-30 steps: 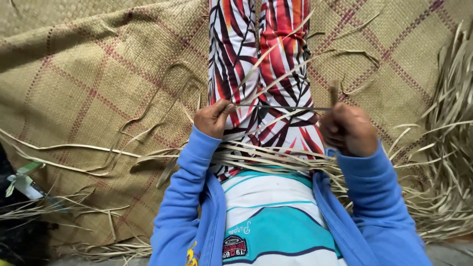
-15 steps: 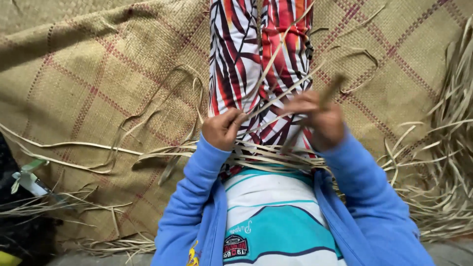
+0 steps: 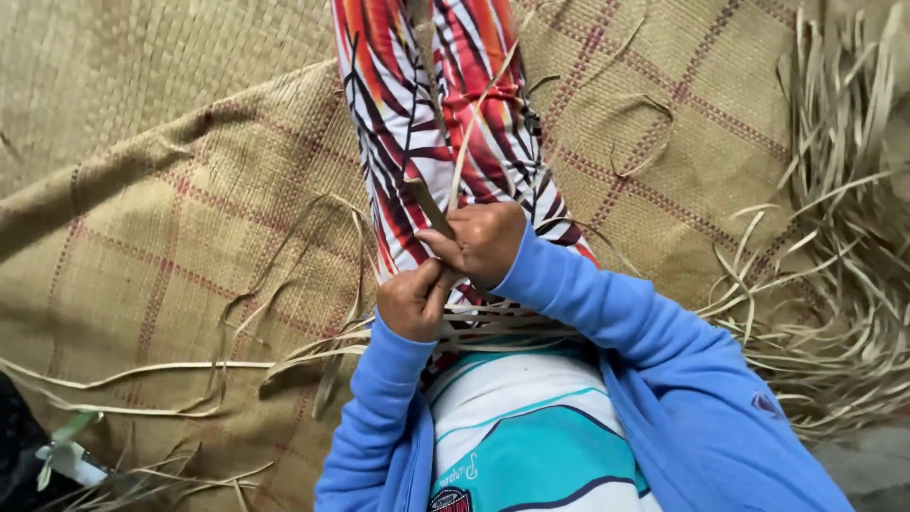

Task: Preparing natural fiber strips for weaving by smoothing and separating them using a small wooden tool.

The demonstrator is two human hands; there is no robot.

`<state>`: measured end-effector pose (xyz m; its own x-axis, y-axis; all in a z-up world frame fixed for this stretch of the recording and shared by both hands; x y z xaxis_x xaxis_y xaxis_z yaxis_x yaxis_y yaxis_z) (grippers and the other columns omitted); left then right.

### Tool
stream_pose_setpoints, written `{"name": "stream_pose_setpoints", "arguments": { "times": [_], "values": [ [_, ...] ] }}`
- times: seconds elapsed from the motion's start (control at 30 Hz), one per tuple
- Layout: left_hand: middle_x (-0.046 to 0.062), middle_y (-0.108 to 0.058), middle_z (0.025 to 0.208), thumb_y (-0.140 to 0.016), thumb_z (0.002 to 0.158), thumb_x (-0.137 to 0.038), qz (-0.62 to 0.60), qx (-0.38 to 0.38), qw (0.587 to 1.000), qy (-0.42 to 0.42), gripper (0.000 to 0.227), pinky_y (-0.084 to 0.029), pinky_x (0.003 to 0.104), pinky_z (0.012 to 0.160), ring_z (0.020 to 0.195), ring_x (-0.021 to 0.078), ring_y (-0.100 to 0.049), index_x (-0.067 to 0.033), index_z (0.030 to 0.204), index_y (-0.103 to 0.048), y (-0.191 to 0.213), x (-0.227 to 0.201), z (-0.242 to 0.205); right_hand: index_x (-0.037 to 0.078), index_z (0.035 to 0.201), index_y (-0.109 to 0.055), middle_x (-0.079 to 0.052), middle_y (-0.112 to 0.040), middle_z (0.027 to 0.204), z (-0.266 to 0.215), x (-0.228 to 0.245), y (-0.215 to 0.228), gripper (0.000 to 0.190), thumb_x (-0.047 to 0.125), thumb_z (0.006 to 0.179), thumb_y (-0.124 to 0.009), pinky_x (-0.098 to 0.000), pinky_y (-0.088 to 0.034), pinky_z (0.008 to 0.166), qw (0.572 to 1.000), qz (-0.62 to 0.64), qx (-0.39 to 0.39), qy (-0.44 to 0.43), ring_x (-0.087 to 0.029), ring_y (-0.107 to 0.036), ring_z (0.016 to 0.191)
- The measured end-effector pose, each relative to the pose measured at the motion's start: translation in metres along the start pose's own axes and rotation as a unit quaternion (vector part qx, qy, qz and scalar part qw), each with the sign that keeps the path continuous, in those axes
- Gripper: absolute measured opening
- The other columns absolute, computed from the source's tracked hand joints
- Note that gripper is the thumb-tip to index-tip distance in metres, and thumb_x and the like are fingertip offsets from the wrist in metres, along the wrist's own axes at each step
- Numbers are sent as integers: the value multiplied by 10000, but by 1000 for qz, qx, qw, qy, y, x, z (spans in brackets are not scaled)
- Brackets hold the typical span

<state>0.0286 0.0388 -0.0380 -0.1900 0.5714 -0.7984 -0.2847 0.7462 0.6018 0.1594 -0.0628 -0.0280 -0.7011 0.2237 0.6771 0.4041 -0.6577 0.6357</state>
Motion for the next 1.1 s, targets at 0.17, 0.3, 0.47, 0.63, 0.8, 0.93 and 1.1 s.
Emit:
{"name": "stream_pose_setpoints", "arguments": {
  "times": [0.17, 0.3, 0.47, 0.63, 0.8, 0.93, 1.1],
  "values": [
    [96, -583, 536, -684, 994, -296, -5, -10, 1000, -15, 238, -524, 456, 558, 549, 379, -639, -191, 787, -629, 2, -20, 0, 162, 567, -567, 11, -559, 537, -14, -42, -23, 535, 468, 993, -670, -339, -506, 519, 990, -138, 0, -14, -197, -615, 514],
    [89, -575, 515, -700, 987, -291, -43, 3, 999, -11, 200, -537, 405, 567, 514, 362, -630, -206, 807, -689, 6, -27, -6, 103, 585, -578, -90, -610, 534, 5, -87, -2, 637, 545, 1045, -583, -479, -544, 606, 958, -255, 27, -127, -341, -690, 585],
    [77, -604, 564, -694, 966, -190, -44, 19, 999, -8, 125, -472, 371, 538, 502, 287, -549, -123, 864, -725, 13, -39, -2, 225, 557, -466, 62, -476, 512, 12, -173, 18, 613, 447, 1110, -611, -308, -379, 398, 924, -380, -46, 14, -147, -453, 423],
    [54, -674, 654, -691, 924, -113, -55, 37, 998, 18, 77, -439, 326, 506, 490, 213, -546, -66, 909, -751, 10, -33, -13, 238, 518, -491, 79, -481, 490, 7, -230, 38, 666, 420, 1142, -634, -318, -258, 326, 889, -453, -69, -6, -109, -348, 352],
    [30, -548, 489, -723, 899, -159, -21, -11, 997, 74, 125, -360, 347, 419, 398, 164, -405, -78, 804, -739, 10, -12, -13, 186, 445, -427, 4, -385, 380, -49, -287, 32, 712, 467, 1002, -769, -410, -239, 307, 894, -347, -252, -134, -224, -308, 286],
    [74, -693, 588, -716, 905, -281, 64, -4, 997, 51, 151, -424, 390, 441, 413, 234, -538, -153, 866, -787, -5, -14, -9, 116, 678, -650, -11, -551, 597, -33, -109, 13, 237, 20, 895, -636, -292, -402, 342, 954, -155, -147, 210, -139, -417, 424],
    [108, -714, 620, -738, 868, -189, 82, 2, 997, -4, 203, -414, 405, 404, 398, 251, -555, -141, 1052, -809, -17, 0, -19, 79, 640, -637, -61, -598, 639, -22, -10, 1, 352, 179, 978, -651, -397, -418, 660, 992, 98, 13, 76, -243, -530, 632]
  ]
}}
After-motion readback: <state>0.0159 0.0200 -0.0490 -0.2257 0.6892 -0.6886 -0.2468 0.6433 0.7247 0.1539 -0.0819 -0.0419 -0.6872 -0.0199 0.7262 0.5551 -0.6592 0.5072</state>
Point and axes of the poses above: each hand's wrist, its own z-axis towards the middle knuckle, its own y-axis out of the back of the hand, x = y × z, the point moved 4 cm from there along z, towards the middle knuckle
